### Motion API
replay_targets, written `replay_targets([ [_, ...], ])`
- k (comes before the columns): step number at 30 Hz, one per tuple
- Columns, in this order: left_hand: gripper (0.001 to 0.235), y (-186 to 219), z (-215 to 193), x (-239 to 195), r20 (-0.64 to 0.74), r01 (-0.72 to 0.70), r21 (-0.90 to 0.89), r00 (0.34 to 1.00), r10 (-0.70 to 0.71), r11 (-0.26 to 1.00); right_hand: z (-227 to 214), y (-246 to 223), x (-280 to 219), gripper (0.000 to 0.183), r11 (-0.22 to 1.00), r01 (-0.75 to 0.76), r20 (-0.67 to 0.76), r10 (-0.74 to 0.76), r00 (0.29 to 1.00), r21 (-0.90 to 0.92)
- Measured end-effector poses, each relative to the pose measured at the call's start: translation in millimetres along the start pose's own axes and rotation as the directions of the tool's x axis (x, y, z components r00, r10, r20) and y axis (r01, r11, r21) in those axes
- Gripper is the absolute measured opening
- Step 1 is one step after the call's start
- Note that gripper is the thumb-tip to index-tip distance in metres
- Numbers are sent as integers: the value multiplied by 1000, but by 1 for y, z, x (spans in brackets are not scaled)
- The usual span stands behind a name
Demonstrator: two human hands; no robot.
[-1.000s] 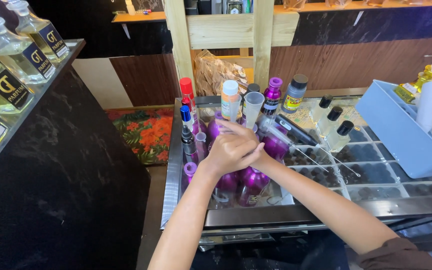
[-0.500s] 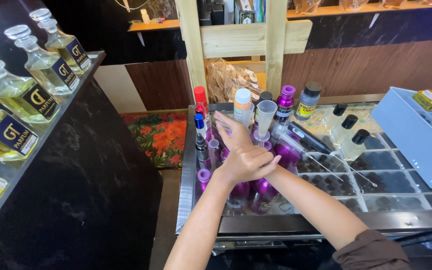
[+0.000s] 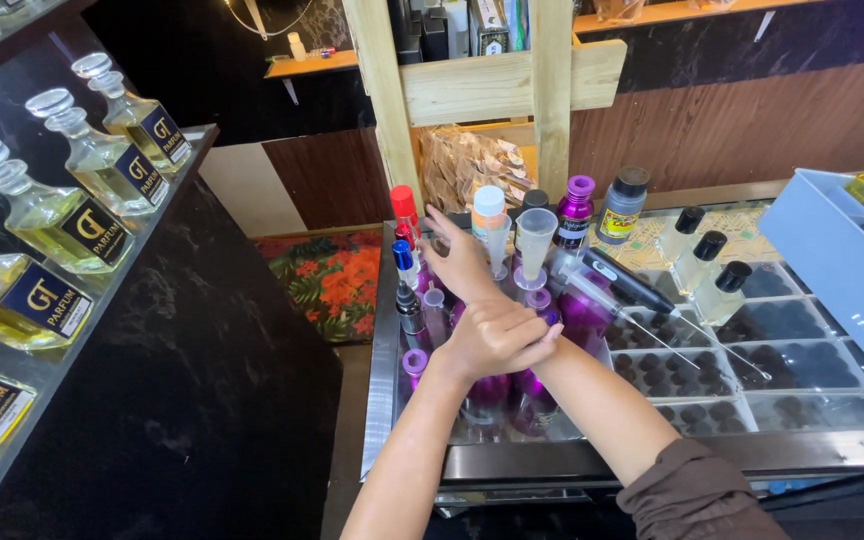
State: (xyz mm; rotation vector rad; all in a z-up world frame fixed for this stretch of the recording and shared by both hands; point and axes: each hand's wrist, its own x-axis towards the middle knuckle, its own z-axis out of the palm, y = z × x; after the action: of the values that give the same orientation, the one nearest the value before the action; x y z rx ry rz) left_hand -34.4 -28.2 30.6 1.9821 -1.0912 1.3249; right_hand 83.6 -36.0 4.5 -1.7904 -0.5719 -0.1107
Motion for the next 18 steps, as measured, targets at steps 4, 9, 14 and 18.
replay_targets([
  [4,35,4,-6,9,-23,-48,-8,999,48,999,4,-4,4,65,999,-22,38,23,999,-38],
  [9,37,2,-3,6,-42,-48,19,998,49,999,14,17,18,59,976,-101,41,111,993,-195],
  [14,37,1,-5,8,-40,-61,35,997,62,998,16,6,17,55,964,-120,41,133,990,-237],
  [18,37,2,-5,8,-30,-51,36,998,52,998,16,1,15,51,957,-115,18,125,992,-266],
])
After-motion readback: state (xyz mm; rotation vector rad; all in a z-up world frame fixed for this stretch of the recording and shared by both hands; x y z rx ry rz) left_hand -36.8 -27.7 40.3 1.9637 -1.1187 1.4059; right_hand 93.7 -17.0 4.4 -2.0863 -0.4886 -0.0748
